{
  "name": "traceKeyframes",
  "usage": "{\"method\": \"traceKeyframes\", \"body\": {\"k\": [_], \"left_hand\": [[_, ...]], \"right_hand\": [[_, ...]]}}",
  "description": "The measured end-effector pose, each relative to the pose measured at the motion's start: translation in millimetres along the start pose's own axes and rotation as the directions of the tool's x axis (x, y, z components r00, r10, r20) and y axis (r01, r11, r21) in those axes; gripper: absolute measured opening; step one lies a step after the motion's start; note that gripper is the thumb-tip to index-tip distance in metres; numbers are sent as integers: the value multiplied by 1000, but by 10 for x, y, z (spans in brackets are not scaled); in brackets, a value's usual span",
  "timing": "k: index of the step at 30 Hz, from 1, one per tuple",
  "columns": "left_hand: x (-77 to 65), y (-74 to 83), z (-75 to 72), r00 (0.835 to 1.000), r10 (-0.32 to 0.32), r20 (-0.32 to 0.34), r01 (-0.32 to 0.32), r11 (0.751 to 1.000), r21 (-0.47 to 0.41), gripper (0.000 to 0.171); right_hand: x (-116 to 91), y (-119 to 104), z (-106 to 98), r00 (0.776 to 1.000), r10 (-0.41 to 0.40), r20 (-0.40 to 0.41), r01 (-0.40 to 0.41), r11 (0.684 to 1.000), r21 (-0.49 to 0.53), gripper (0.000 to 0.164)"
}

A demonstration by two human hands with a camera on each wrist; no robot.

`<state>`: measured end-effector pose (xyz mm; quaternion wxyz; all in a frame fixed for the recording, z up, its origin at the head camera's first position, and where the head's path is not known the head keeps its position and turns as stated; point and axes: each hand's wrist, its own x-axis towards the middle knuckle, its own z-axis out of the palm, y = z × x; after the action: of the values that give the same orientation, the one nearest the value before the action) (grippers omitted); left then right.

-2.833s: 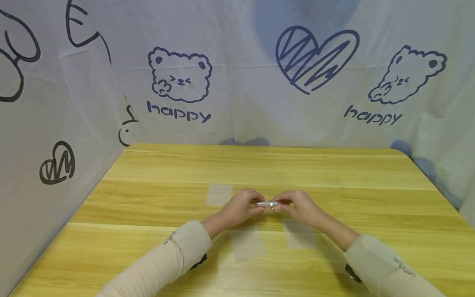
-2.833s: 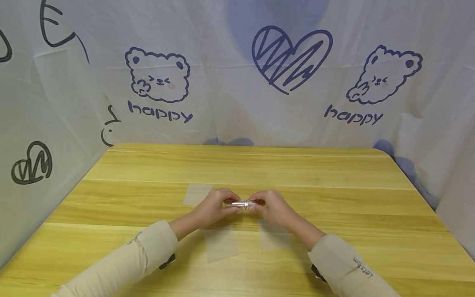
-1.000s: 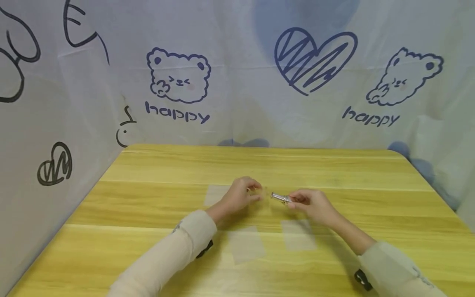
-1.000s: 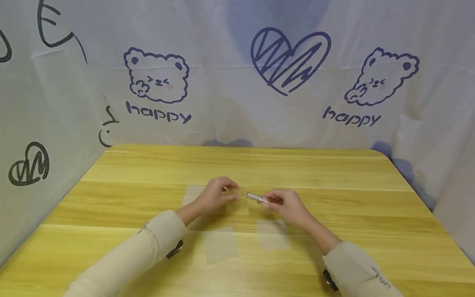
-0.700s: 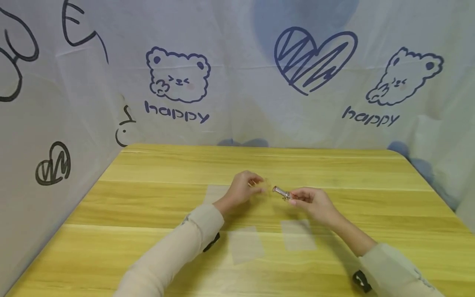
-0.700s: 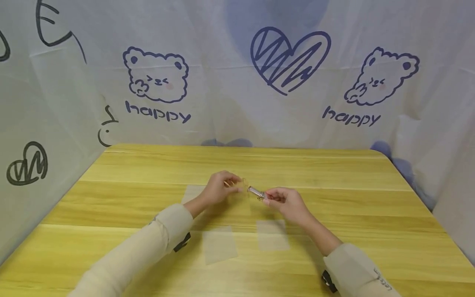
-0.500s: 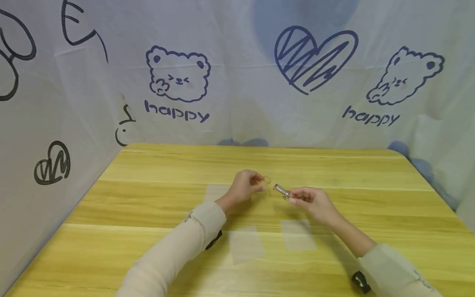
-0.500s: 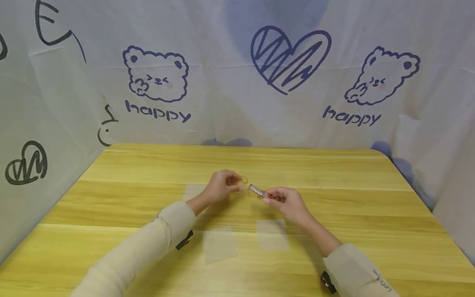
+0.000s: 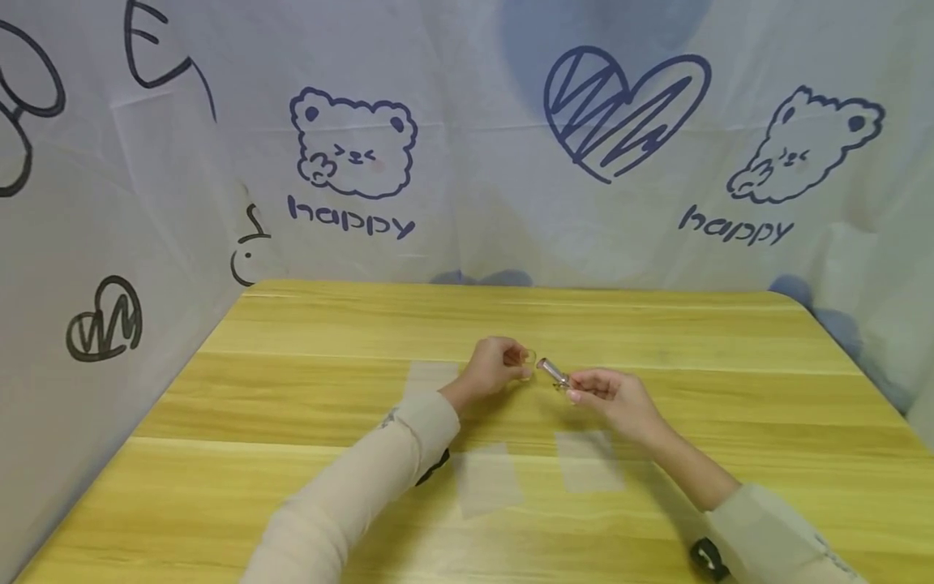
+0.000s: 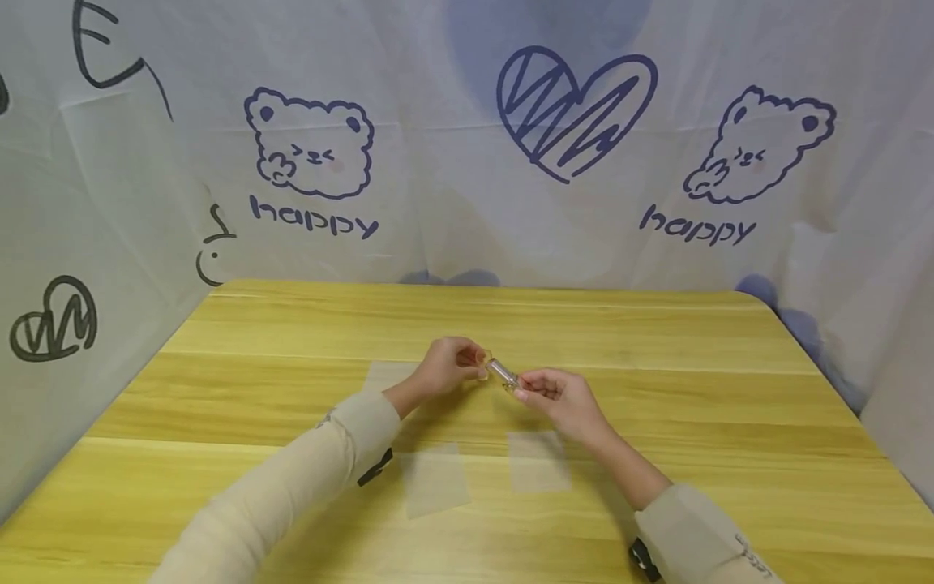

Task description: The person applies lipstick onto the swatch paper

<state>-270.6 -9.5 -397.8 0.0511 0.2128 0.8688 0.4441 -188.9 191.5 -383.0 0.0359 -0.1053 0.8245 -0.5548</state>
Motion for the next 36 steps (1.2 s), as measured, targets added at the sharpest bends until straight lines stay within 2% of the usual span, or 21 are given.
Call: {"method": "traceKeyframes", "body": {"k": [5, 16, 23, 26, 31, 36], "left_hand": [[12, 5, 11, 1000, -28, 3, 28, 1000, -4, 25], [14, -4, 47, 999, -44, 0, 44, 999, -30, 31], [-32, 38, -55, 999, -46, 13, 46, 999, 1, 46], [-55, 70, -126, 1000, -24, 13, 24, 999, 26, 47], [-113, 139, -216, 999, 35, -21, -34, 999, 32, 39], [-223, 225, -247, 994, 43, -104, -53, 994, -97, 31]], "right_hand": [[-3, -34, -2, 1000, 5, 9, -6, 1000, 15, 32], [8, -34, -4, 1000, 7, -17, -7, 1000, 14, 30], [-4, -20, 10, 1000, -5, -14, 6, 999, 52, 31], [-22, -28, 18, 999, 12, -33, -11, 999, 53, 33], [-45, -44, 51, 997, 45, -57, -41, 997, 71, 35], [-64, -66, 117, 997, 65, -44, -60, 993, 97, 37]]}}
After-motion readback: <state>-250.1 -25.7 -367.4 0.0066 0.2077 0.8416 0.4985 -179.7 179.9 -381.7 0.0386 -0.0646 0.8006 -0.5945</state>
